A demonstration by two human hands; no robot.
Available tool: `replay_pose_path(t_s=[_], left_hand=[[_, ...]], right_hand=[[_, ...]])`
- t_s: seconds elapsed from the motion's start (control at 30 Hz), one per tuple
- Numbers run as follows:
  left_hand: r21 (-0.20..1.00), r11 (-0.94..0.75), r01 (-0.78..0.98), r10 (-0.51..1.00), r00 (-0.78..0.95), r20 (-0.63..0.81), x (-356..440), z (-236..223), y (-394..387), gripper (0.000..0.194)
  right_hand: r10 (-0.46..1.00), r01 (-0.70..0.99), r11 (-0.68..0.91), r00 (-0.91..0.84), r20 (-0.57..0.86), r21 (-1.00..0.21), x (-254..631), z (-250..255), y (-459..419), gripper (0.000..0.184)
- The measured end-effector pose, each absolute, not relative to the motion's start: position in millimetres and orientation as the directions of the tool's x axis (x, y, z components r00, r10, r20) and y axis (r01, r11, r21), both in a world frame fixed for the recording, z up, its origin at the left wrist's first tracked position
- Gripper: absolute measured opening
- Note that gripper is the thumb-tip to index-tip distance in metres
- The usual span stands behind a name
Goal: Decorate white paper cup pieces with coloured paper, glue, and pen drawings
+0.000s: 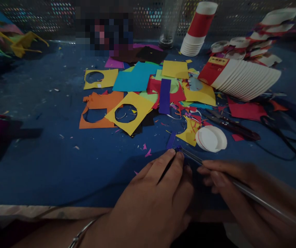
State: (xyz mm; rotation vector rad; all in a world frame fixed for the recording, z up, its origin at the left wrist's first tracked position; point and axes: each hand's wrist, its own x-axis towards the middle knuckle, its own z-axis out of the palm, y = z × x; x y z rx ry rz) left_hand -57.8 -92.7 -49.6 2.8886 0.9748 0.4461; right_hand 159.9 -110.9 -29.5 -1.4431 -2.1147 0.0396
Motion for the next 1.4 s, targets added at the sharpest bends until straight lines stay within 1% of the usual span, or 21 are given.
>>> replay_pose_path(t_s=[0.2, 0.4, 0.6, 0.73, 0.9, 1.0, 1.13, 1.27, 1.4], left_hand=[[0.144, -0.794, 0.590, 0.605, 0.748, 0.273, -56.9, -52.4, -93.2, 0.058], [0.153, -0.800, 0.580, 0.599, 0.761, 0.250, -57.6, -49.7, -93.1, 0.056], [0.147, -0.800, 0.582, 0.599, 0.762, 0.247, -57.4, -48.0, -93.4, 0.057], [0.145, -0.804, 0.576, 0.593, 0.763, 0.258, -58.4, -48.4, -93.7, 0.056], [0.141, -0.795, 0.590, 0.605, 0.751, 0.265, -58.4, -48.4, -93.1, 0.057], [0.141, -0.799, 0.584, 0.600, 0.760, 0.251, -58.3, -47.8, -92.9, 0.058], [0.146, -0.802, 0.580, 0.597, 0.765, 0.242, -59.0, -47.9, -93.9, 0.056], [0.147, -0.804, 0.577, 0.594, 0.763, 0.256, -59.3, -49.4, -94.0, 0.055], [0.146, -0.803, 0.578, 0.595, 0.761, 0.258, -58.1, -50.2, -92.4, 0.056]], right_hand=[[0.851, 0.833, 0.438, -0.261, 0.456, -0.340, 159.6, -33.1, -112.0, 0.021], [0.854, 0.821, 0.445, -0.269, 0.445, -0.357, 161.5, -33.8, -114.2, 0.024], [0.889, 0.828, 0.391, -0.225, 0.399, -0.403, 162.8, -35.9, -116.9, 0.023], [0.877, 0.832, 0.404, -0.232, 0.422, -0.381, 160.7, -33.2, -114.4, 0.023], [0.842, 0.839, 0.453, -0.293, 0.453, -0.300, 156.2, -27.0, -110.0, 0.017], [0.839, 0.843, 0.440, -0.262, 0.476, -0.311, 156.0, -28.2, -111.0, 0.016], [0.855, 0.837, 0.428, -0.252, 0.454, -0.341, 157.3, -30.2, -111.7, 0.017], [0.841, 0.830, 0.458, -0.290, 0.456, -0.318, 157.8, -27.8, -108.7, 0.016], [0.859, 0.844, 0.425, -0.262, 0.440, -0.327, 158.1, -28.9, -109.2, 0.017]])
